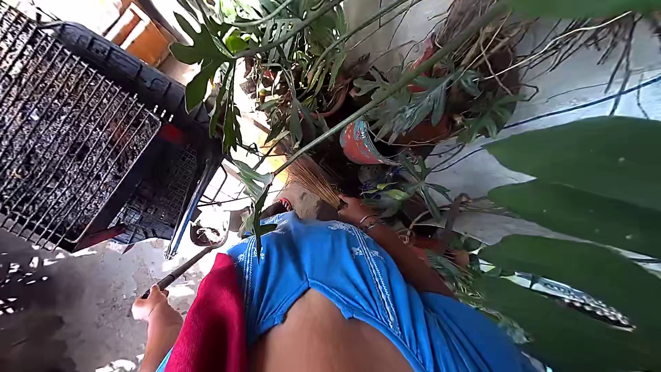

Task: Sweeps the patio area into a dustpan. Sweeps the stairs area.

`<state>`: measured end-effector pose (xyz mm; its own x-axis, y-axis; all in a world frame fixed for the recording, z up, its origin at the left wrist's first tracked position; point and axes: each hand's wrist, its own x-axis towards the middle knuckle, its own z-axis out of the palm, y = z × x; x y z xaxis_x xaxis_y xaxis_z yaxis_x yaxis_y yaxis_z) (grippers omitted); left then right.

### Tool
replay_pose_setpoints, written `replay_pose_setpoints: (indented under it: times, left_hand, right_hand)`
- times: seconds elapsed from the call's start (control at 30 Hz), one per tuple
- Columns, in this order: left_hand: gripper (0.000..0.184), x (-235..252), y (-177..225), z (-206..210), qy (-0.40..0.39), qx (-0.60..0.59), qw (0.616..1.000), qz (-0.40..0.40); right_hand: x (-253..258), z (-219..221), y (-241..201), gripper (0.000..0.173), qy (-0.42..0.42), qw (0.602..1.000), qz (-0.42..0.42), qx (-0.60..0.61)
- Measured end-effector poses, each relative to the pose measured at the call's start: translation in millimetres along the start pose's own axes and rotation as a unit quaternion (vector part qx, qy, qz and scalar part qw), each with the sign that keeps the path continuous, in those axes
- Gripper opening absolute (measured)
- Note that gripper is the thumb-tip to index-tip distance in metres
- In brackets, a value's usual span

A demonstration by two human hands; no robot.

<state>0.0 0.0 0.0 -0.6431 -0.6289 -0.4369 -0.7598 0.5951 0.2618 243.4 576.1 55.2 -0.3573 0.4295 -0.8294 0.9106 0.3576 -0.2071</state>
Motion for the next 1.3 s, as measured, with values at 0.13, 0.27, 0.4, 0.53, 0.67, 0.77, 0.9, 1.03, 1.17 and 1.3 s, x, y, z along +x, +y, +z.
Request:
replay_pose_setpoints:
  times: [0.13, 0.27, 0.4, 0.53, 0.67, 0.77, 0.9, 1.03, 1.17, 1.3]
  left_hand:
    - [0.041, 13, -16, 3, -0.001, 0.004, 1.0, 0.007]
    - [0.041, 24, -36, 4, -0.033, 0.017, 0.999, 0.017]
    - [0.035, 41, -58, 7, -0.074, 0.041, 0.995, 0.052]
    - [0.029, 51, -85, 10, -0.109, 0.044, 0.986, 0.116]
    - [0.037, 21, -84, -8, -0.16, 0.038, 0.974, 0.154]
    - [0.037, -4, -72, -27, -0.201, 0.025, 0.967, 0.157]
    - [0.034, -9, -84, -22, -0.241, -0.011, 0.957, 0.162]
    - [0.034, -3, -95, 0, -0.264, -0.042, 0.946, 0.184]
    - [0.033, -4, -95, 25, -0.288, -0.03, 0.937, 0.194]
    - [0.03, -1, -98, 57, -0.292, -0.042, 0.933, 0.207]
  right_hand:
    - [-6, 15, -15, 0.062, 0.042, 0.999, -0.008, -0.035]
    - [-46, 14, -24, 0.06, 0.077, 0.997, -0.017, -0.005]
    - [-86, 5, -18, 0.059, 0.157, 0.987, 0.018, -0.005]
    - [-68, 24, -24, 0.059, 0.223, 0.973, 0.064, 0.006]
    - [-19, 74, -48, 0.057, 0.193, 0.977, 0.086, 0.003]
    - [-46, 122, -61, 0.05, 0.179, 0.982, 0.062, -0.011]
    - [-131, 156, -55, 0.055, 0.191, 0.981, 0.039, 0.011]
    - [-178, 185, -44, 0.058, 0.188, 0.981, 0.051, 0.012]
    - [-187, 216, -32, 0.055, 0.207, 0.976, 0.059, 0.028]
    - [-178, 222, -22, 0.057, 0.176, 0.98, 0.086, 0.029]
